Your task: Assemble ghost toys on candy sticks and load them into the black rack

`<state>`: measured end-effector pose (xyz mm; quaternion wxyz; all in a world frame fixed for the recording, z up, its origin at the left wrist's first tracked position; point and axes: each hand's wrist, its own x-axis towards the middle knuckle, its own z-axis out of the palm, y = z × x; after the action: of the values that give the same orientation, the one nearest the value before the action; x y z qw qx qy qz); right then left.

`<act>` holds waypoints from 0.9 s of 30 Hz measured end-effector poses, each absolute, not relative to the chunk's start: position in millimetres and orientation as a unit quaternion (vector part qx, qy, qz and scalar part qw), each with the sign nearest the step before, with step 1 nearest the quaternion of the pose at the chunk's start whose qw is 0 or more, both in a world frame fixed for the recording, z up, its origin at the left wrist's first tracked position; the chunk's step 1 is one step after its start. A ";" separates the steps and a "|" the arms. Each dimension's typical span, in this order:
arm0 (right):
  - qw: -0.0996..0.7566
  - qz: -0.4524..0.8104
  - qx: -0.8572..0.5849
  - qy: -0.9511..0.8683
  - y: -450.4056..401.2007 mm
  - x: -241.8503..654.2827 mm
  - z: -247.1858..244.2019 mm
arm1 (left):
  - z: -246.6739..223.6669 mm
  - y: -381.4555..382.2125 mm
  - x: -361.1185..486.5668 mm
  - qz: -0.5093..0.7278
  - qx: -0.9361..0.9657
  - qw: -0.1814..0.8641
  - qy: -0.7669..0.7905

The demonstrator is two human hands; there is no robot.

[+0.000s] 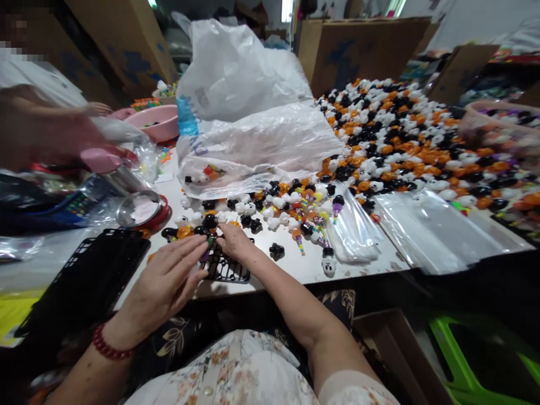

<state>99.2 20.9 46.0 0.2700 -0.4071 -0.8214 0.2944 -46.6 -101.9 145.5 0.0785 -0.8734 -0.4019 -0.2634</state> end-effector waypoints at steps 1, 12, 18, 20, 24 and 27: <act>0.302 0.275 -0.398 -0.822 11.5 111.4 49.0 | 141.3 -108.3 -39.8 -0.265 -0.883 0.065 -0.381; 0.220 0.026 -0.549 -0.806 -52.5 231.0 21.3 | 46.6 -111.6 8.8 -0.285 -0.782 -0.267 -0.486; 0.394 0.271 -0.514 -0.712 -65.4 192.0 30.6 | 34.9 -98.5 21.5 -0.375 -0.592 -0.477 -0.530; 0.401 0.350 -0.498 -0.685 -74.9 178.2 38.3 | 34.1 -96.0 21.0 -0.393 -0.577 -0.483 -0.529; 0.426 0.387 -0.446 -0.685 -84.8 169.4 45.4 | 30.3 -93.3 16.5 -0.413 -0.546 -0.490 -0.539; 0.406 0.406 -0.422 -0.701 -83.3 175.8 45.4 | 26.0 -94.5 14.8 -0.423 -0.533 -0.485 -0.549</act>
<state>175.8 -83.3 45.4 0.4057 -0.4224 -0.7012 0.4064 14.8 -94.5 26.0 -0.4854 -0.5326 -0.5494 -0.4229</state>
